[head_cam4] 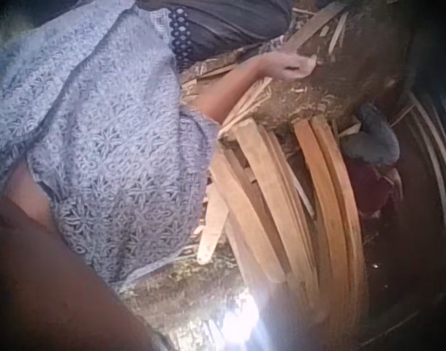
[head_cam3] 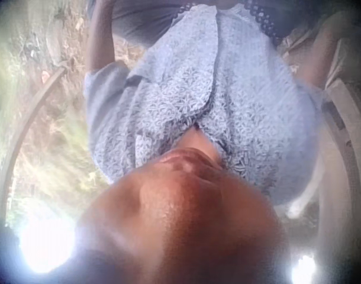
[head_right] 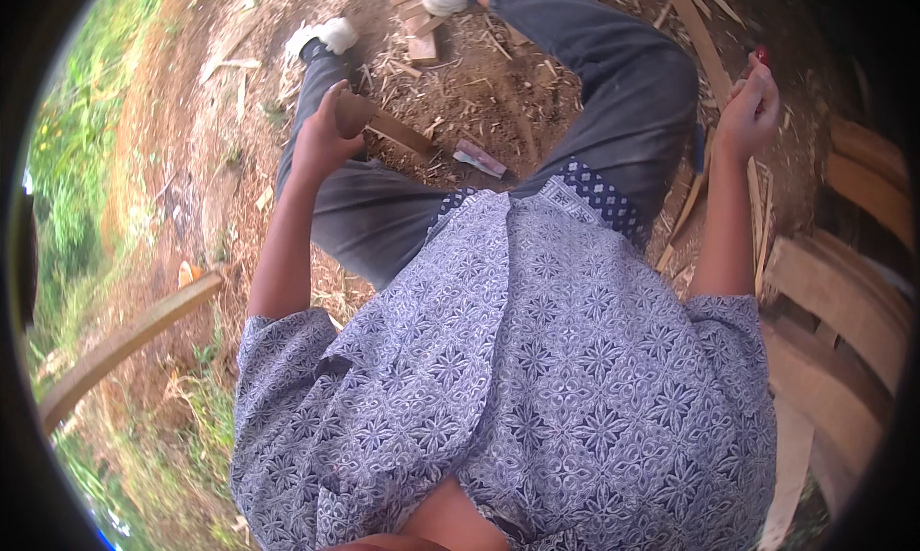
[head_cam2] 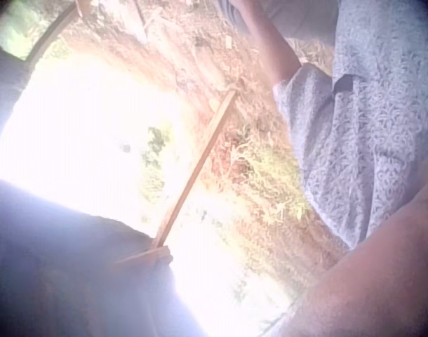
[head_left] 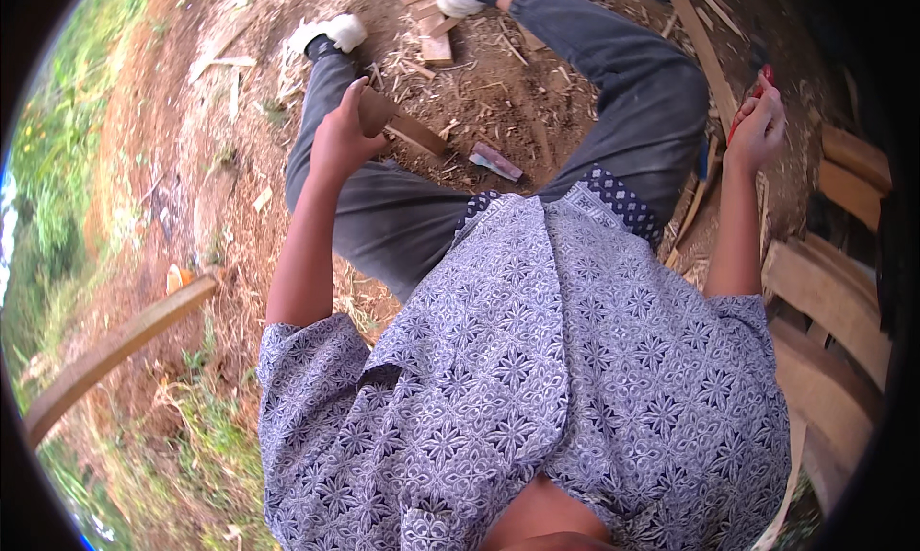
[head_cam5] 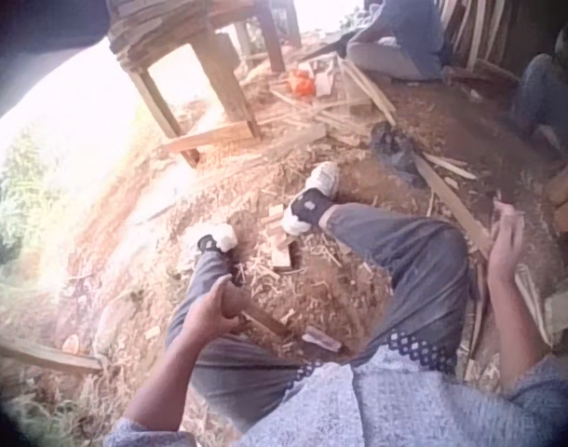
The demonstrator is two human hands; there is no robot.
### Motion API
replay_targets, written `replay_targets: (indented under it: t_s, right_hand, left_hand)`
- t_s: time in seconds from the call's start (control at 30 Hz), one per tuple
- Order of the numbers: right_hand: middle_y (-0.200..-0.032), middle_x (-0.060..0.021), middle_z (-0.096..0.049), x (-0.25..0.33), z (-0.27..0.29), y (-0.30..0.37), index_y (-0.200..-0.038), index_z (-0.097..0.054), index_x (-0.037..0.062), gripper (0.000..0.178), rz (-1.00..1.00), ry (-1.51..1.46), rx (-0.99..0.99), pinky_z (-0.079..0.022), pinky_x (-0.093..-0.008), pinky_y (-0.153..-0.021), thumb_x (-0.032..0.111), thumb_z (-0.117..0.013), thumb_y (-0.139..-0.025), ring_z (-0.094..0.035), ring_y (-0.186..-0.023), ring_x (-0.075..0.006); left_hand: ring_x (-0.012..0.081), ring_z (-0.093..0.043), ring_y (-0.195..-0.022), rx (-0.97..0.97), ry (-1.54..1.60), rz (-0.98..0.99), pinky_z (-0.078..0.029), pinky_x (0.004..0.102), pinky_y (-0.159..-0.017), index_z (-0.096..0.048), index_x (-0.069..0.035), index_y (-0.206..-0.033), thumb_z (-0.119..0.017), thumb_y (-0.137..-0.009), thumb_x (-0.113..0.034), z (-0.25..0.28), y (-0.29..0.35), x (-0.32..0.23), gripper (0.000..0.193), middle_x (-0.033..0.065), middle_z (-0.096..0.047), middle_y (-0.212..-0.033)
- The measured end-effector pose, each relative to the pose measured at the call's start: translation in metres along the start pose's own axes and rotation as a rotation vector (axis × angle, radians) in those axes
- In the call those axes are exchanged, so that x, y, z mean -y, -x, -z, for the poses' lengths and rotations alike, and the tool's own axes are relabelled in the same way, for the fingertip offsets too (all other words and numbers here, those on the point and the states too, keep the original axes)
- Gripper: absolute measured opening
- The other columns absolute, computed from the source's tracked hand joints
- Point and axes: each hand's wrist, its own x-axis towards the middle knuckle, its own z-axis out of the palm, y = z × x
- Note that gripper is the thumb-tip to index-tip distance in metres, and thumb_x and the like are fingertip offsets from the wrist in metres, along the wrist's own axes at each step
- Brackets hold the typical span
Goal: The person sits on the ground and uses a red hand saw to cut small wooden pieces held between their feet. They repeatedly saw through the wood, then use a hammer to split the cut pieces further.
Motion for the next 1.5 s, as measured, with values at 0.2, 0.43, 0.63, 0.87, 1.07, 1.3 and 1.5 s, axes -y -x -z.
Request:
replay_targets:
  t_s: [0.2, 0.43, 0.63, 0.87, 1.07, 1.3, 1.5]
  right_hand:
    - [-0.097, -0.01, -0.067, -0.058, 0.067, 0.023, -0.136, -0.065, 0.007, 0.044, 0.187, 0.676, -0.062, -0.051, -0.0391, -0.083, 0.031, -0.041, -0.107, -0.065, -0.09, -0.0258]
    - [-0.128, -0.0181, -0.067, -0.137, 0.147, 0.074, -0.144, -0.059, 0.0155, 0.045, 0.132, 1.306, -0.108, -0.045, -0.0492, -0.106, 0.017, -0.046, -0.1, -0.062, -0.121, -0.0368]
    - [-0.13, -0.0151, -0.068, -0.151, 0.186, 0.108, -0.144, -0.059, 0.0249, 0.045, -0.127, 1.518, -0.025, -0.045, -0.0485, -0.108, 0.02, -0.046, -0.101, -0.062, -0.124, -0.0343]
    - [-0.132, -0.0159, -0.067, -0.179, 0.201, 0.11, -0.135, -0.067, 0.0228, 0.043, -0.217, 1.395, -0.021, -0.047, -0.0494, -0.105, 0.021, -0.047, -0.097, -0.06, -0.125, -0.0377]
    - [-0.129, -0.0185, -0.069, -0.193, 0.203, 0.104, -0.13, -0.07, 0.0207, 0.042, -0.312, 1.279, -0.029, -0.049, -0.048, -0.102, 0.02, -0.046, -0.096, -0.063, -0.119, -0.0406]
    - [-0.129, -0.0193, -0.068, -0.19, 0.203, 0.102, -0.128, -0.071, 0.0158, 0.041, -0.257, 1.212, -0.03, -0.048, -0.0476, -0.104, 0.018, -0.044, -0.097, -0.063, -0.12, -0.0402]
    - [-0.132, -0.0198, -0.067, -0.194, 0.205, 0.095, -0.125, -0.073, 0.0137, 0.041, -0.267, 1.143, -0.047, -0.046, -0.0468, -0.107, 0.017, -0.043, -0.097, -0.06, -0.124, -0.0393]
  left_hand:
    - [0.0409, -0.07, -0.097, 0.242, 0.258, -0.207, -0.054, 0.0436, -0.088, -0.04, -0.014, -0.154, -0.084, -0.069, -0.012, -0.007, -0.049, -0.012, 0.096, 0.025, -0.071, -0.103]
    - [0.0435, -0.067, -0.112, 0.238, 0.292, -0.268, -0.053, 0.0452, -0.096, -0.035, -0.01, -0.156, -0.087, -0.076, -0.021, -0.042, -0.072, -0.015, 0.097, 0.0292, -0.068, -0.118]
    - [0.0434, -0.07, -0.107, 0.042, 0.518, -0.026, -0.054, 0.0443, -0.092, -0.04, -0.004, -0.147, -0.083, -0.086, -0.024, -0.059, -0.051, -0.02, 0.077, 0.0301, -0.07, -0.112]
    - [0.0121, -0.068, -0.078, -0.234, 1.302, 0.455, -0.06, 0.0279, -0.06, -0.057, -0.004, -0.108, -0.08, -0.093, -0.021, -0.107, -0.042, -0.02, 0.032, 0.004, -0.067, -0.088]
    - [0.0109, -0.069, -0.079, -0.102, 1.405, 0.409, -0.064, 0.0305, -0.069, -0.062, -0.01, -0.093, -0.074, -0.098, -0.019, -0.101, -0.05, -0.009, 0.016, 0.0006, -0.068, -0.09]
    - [0.0075, -0.066, -0.078, -0.101, 0.707, -0.008, -0.05, 0.0215, -0.066, -0.072, -0.002, -0.101, -0.077, -0.097, -0.026, -0.039, -0.082, -0.032, 0.025, 0.0016, -0.073, -0.085]
    - [0.0307, -0.068, -0.118, 0.072, 0.333, -0.108, -0.055, 0.0398, -0.096, -0.048, -0.001, -0.15, -0.086, -0.081, -0.05, -0.096, -0.105, -0.01, 0.093, 0.0261, -0.062, -0.137]
